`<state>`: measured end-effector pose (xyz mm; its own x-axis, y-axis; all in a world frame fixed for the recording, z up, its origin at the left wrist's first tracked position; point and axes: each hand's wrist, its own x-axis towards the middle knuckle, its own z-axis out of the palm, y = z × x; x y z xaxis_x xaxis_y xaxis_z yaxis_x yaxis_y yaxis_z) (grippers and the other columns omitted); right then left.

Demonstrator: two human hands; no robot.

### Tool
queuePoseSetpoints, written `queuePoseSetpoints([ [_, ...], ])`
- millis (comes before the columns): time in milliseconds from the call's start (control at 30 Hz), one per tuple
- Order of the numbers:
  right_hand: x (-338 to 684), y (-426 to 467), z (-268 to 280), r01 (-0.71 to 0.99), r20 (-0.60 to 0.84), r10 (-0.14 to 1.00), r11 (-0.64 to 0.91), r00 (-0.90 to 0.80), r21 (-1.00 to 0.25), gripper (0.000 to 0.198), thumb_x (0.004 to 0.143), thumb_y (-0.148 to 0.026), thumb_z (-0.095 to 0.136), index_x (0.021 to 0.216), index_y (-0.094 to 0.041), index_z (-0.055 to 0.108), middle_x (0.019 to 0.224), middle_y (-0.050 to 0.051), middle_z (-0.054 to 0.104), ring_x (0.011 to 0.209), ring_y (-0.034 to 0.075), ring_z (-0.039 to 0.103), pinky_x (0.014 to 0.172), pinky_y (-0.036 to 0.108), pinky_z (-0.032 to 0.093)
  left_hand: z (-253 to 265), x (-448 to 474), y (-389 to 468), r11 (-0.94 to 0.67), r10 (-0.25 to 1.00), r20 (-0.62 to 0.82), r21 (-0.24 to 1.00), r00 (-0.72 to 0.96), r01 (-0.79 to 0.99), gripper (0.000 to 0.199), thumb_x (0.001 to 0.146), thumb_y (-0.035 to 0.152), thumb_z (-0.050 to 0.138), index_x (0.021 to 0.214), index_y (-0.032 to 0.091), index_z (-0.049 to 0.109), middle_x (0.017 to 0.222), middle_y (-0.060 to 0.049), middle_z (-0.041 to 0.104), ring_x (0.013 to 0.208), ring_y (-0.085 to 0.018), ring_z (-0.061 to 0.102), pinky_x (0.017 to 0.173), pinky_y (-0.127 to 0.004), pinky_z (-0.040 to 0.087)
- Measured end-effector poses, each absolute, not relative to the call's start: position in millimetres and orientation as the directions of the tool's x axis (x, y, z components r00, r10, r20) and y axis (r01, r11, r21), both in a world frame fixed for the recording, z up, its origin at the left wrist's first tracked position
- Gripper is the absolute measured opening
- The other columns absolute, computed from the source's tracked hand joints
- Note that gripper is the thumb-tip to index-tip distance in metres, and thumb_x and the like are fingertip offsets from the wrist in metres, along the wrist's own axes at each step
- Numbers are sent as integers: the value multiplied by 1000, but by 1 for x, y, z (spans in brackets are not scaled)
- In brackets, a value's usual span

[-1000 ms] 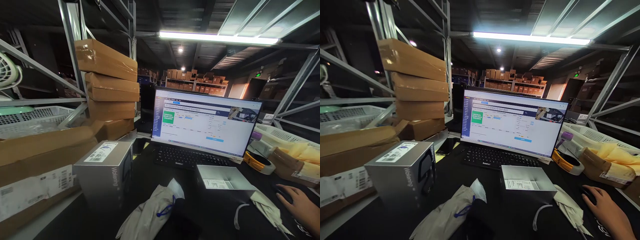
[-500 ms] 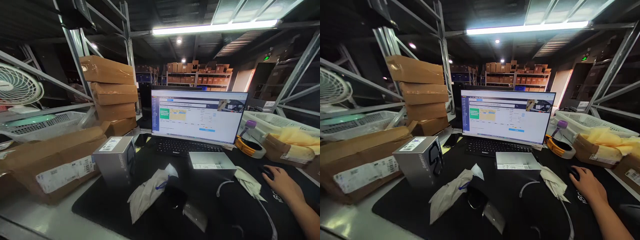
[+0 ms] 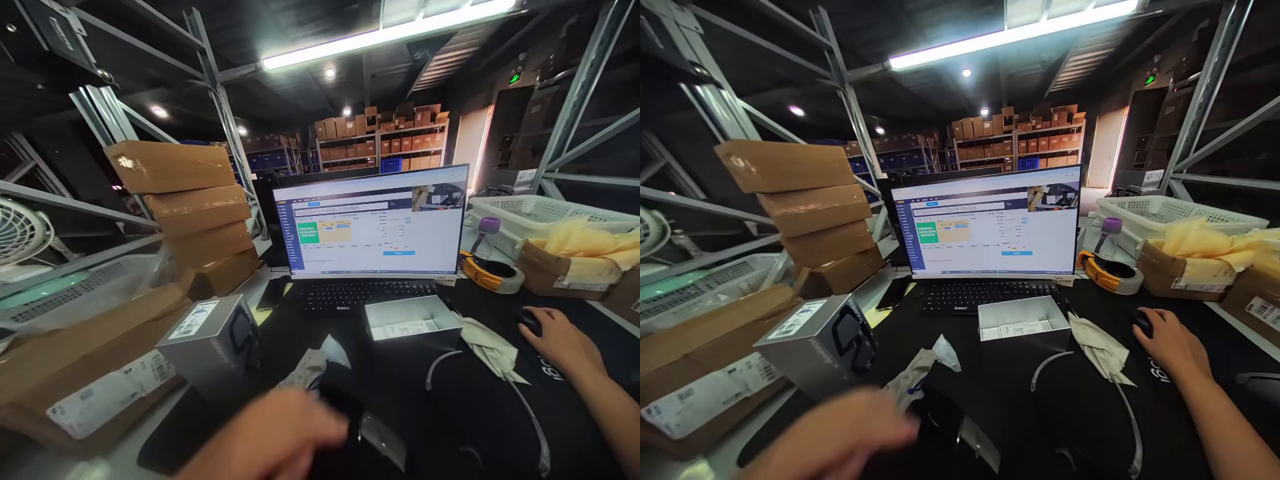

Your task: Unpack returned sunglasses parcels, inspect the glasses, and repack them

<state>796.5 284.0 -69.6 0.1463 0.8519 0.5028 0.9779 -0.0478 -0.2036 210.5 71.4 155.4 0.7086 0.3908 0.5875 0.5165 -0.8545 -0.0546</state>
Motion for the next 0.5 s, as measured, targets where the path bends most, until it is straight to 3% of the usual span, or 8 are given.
queuePoseSetpoints([
  [67,798,282,-71,979,514,846,-43,142,-198,52,93,-46,40,128,-11,59,123,21,56,117,35,57,100,40,43,157,226,115,-795,528,544,47,652,604,45,98,15,43,139,29,54,128,-8,65,113,-21,62,94,-41,56],
  [167,800,279,-73,981,533,837,-23,123,-190,47,93,-46,42,126,-17,60,127,18,57,115,31,60,94,37,46,137,257,210,-715,697,305,239,648,657,38,97,16,38,126,20,63,132,-9,64,125,-23,57,111,-42,45],
  [267,801,281,-75,981,570,814,-3,114,-192,46,89,-45,46,124,-19,61,123,15,59,111,30,61,93,38,49,106,279,289,-705,708,217,276,672,653,33,95,13,44,120,15,64,130,-12,65,124,-25,59,111,-44,45],
  [367,801,287,-78,980,614,781,12,114,-197,50,85,-47,46,121,-15,62,116,16,61,107,32,62,95,44,50,84,281,328,-715,695,215,305,686,629,32,97,14,41,121,12,61,133,-15,63,125,-25,58,110,-44,45],
  [500,803,291,-81,978,632,767,27,111,-205,55,83,-51,43,119,-14,63,113,18,61,106,33,63,93,46,52,68,273,348,-759,633,190,348,751,551,26,99,15,42,113,17,65,128,-7,67,120,-17,62,105,-35,50],
])
